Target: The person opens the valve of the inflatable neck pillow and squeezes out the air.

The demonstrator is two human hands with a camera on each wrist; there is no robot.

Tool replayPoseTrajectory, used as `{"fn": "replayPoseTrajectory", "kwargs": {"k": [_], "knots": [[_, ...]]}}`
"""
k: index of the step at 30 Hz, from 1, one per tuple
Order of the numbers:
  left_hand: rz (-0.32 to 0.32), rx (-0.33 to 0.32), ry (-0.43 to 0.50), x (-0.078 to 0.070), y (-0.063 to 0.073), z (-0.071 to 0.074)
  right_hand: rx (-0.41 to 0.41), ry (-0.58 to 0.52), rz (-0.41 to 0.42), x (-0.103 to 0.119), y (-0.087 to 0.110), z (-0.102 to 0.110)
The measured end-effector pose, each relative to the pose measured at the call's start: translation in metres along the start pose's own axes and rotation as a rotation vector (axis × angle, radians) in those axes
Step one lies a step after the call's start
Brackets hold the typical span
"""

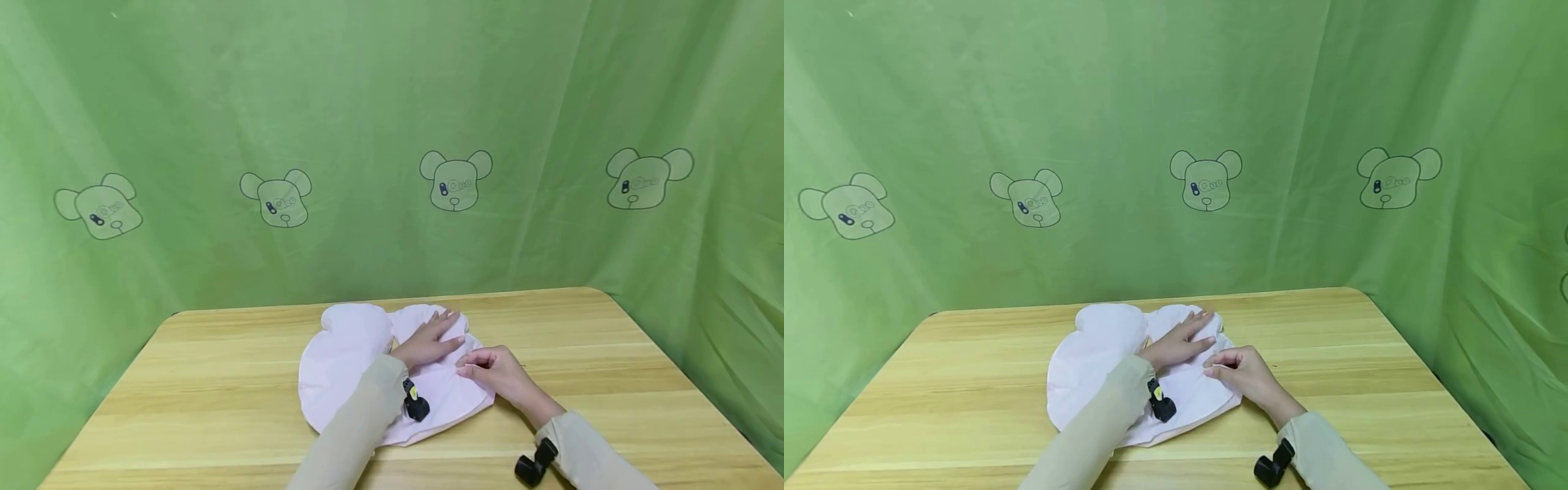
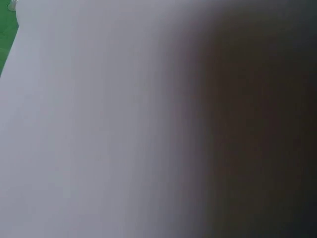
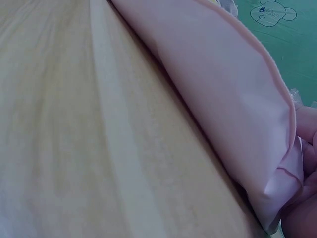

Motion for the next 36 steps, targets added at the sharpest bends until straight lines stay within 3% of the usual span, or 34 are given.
{"fn": "replayPoseTrajectory", "kwargs": {"k": [12, 20, 36], "knots": [[0.029, 0.053, -0.013, 0.0021, 0.0048, -0.0037, 0.0, -0.007, 0.003, -0.0007, 0.0004, -0.0015], [0.048, 0.081, -0.078, 0.001, 0.0057, -0.0044, 0.003, 0.012, -0.031, -0.0019, -0.0011, 0.0001], [0.065, 0.145, -0.241, -0.0044, 0.0057, -0.0052, 0.003, -0.004, -0.006, -0.0024, -0.0007, 0.0005]]}}
Point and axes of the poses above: each hand's wrist, its own y-axis away from the middle knuckle, its own z-axis out of the back of the hand, x = y × z, the point moved 3 cm from there along -y, towards the middle knuckle, and after that the axes turned 2 degrees about x, right-handed, at the moved point
